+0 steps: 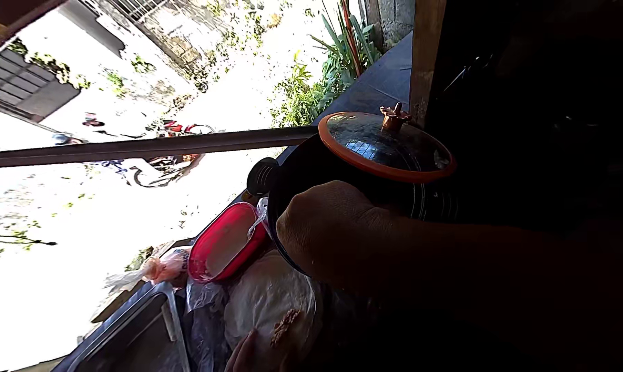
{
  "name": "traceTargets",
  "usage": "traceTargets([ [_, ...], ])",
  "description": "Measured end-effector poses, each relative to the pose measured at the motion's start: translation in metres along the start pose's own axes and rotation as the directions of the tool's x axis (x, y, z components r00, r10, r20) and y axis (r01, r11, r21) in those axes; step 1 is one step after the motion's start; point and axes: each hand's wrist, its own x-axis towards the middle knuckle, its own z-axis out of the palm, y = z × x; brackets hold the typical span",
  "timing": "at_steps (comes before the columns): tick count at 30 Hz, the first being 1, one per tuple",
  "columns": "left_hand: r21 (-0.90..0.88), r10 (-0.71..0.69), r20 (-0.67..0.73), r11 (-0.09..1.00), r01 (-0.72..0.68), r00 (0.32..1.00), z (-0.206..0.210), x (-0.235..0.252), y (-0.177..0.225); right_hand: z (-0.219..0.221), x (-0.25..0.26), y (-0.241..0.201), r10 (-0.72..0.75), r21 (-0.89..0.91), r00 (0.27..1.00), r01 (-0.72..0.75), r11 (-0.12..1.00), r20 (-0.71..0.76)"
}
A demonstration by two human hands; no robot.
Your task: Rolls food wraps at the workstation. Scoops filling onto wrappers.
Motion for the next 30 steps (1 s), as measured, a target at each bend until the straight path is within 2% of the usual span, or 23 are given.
traceTargets([
  [2, 0.005, 0.0, -0.002, 1.0, 0.0, 1.0, 0.0, 0.0, 0.0, -0.005, -0.004, 0.0, 0.015, -0.003, 1.0, -0.015, 1.0, 0.019],
  [5, 0.001, -0.001, 0.0, 1.0, 0.001, 1.0, 0.0, 0.0, -0.001, -0.019, -0.014, 0.004, 0.03, 0.093, 0.993, -0.041, 0.995, 0.112],
  [11, 0.024, -0.001, -0.007, 1.0, 0.001, 1.0, 0.001, -0.001, -0.002, -0.002, -0.042, 0.02, 0.019, 0.111, 0.996, -0.009, 0.994, -0.092],
  [14, 0.04, 0.012, -0.034, 0.999, -0.011, 0.999, 0.003, -0.001, -0.004, 0.019, -0.056, 0.035, 0.073, 0.195, 0.985, -0.042, 0.98, -0.156],
  [16, 0.038, 0.014, -0.049, 0.999, -0.012, 0.999, 0.005, -0.001, -0.006, 0.034, -0.064, 0.048, 0.095, 0.253, 0.963, -0.029, 0.967, -0.252],
  [19, 0.034, 0.021, -0.072, 0.999, -0.018, 0.997, 0.007, -0.001, -0.007, 0.041, -0.077, 0.061, 0.161, 0.31, 0.929, -0.053, 0.949, -0.333],
  [25, 0.042, 0.026, -0.13, 0.999, -0.02, 0.991, 0.012, -0.001, -0.005, 0.031, -0.09, 0.077, 0.245, 0.353, 0.895, -0.107, 0.93, -0.374],
  [30, 0.041, 0.022, -0.151, 0.999, -0.016, 0.988, 0.014, 0.0, -0.003, 0.024, -0.096, 0.081, 0.323, 0.38, 0.896, -0.196, 0.904, -0.305],
])
